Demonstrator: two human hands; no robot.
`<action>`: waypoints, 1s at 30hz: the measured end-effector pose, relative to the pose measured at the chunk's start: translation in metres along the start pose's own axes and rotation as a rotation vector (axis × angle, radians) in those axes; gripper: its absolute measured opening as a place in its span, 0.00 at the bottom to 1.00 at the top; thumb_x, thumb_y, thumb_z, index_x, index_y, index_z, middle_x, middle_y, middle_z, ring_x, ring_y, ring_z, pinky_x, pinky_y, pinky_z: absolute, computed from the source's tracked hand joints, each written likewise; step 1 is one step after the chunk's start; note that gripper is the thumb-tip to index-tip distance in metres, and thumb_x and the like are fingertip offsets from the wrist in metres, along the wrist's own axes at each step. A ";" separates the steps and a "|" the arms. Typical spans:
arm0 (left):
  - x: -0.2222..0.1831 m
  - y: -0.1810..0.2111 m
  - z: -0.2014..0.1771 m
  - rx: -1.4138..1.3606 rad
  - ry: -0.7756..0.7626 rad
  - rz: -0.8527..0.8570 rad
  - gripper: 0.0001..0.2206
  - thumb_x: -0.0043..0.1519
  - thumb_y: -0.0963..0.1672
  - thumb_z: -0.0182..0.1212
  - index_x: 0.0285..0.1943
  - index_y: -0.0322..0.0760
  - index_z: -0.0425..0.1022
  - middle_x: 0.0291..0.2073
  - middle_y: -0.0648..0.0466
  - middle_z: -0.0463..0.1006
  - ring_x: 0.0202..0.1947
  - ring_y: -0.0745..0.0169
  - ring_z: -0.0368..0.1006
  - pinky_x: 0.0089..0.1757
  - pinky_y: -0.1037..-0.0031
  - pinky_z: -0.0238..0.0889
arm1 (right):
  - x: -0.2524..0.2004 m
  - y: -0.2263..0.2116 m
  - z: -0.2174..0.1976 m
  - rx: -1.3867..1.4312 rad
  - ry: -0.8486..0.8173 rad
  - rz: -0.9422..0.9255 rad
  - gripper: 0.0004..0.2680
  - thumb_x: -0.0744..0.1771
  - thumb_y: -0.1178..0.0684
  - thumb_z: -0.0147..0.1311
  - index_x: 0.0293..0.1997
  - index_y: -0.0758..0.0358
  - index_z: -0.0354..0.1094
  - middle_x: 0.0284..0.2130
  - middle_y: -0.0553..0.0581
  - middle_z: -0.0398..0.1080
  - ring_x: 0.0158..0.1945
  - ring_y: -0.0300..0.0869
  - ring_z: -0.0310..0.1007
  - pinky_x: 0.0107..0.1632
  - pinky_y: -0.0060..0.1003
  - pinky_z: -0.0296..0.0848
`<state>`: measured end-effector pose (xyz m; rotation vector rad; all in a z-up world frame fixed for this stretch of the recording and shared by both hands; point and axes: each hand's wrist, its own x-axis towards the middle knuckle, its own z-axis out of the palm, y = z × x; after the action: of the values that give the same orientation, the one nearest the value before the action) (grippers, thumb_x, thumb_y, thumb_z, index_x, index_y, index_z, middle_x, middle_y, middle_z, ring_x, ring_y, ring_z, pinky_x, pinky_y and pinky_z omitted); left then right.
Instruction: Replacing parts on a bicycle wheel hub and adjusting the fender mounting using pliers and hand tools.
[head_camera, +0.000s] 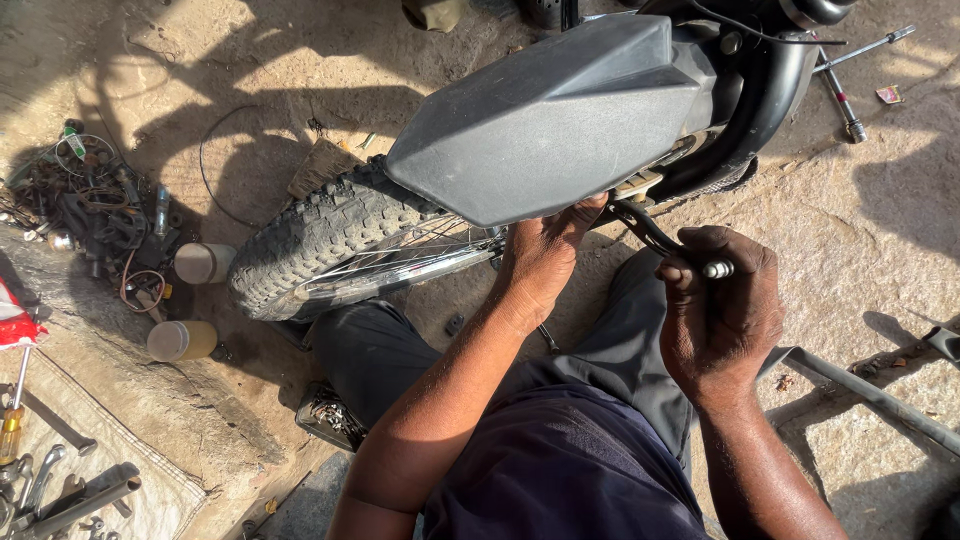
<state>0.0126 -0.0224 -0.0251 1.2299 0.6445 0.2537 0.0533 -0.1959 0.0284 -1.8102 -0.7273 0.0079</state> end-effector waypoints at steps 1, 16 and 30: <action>0.000 0.000 0.000 0.010 0.004 -0.021 0.38 0.55 0.63 0.63 0.62 0.29 0.71 0.56 0.37 0.73 0.63 0.46 0.67 0.60 0.50 0.62 | 0.000 0.000 0.000 0.028 -0.001 0.008 0.10 0.75 0.60 0.53 0.61 0.72 0.59 0.48 0.60 0.70 0.46 0.36 0.74 0.52 0.26 0.74; 0.008 -0.014 0.001 -0.001 -0.028 -0.067 0.45 0.52 0.65 0.63 0.68 0.31 0.64 0.58 0.35 0.70 0.66 0.43 0.65 0.61 0.47 0.60 | 0.001 0.009 -0.002 0.148 0.017 0.011 0.10 0.77 0.53 0.58 0.57 0.71 0.62 0.48 0.58 0.72 0.47 0.34 0.75 0.54 0.26 0.75; 0.045 -0.029 -0.027 -0.026 -0.365 0.042 0.31 0.63 0.58 0.64 0.64 0.31 0.78 0.58 0.38 0.80 0.59 0.50 0.72 0.59 0.60 0.65 | 0.012 -0.005 0.001 0.087 0.059 0.000 0.14 0.78 0.44 0.51 0.56 0.70 0.67 0.41 0.54 0.71 0.41 0.34 0.73 0.43 0.23 0.70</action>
<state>0.0280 0.0125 -0.0710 1.2261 0.2989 0.0685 0.0603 -0.1883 0.0362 -1.7207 -0.6750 -0.0131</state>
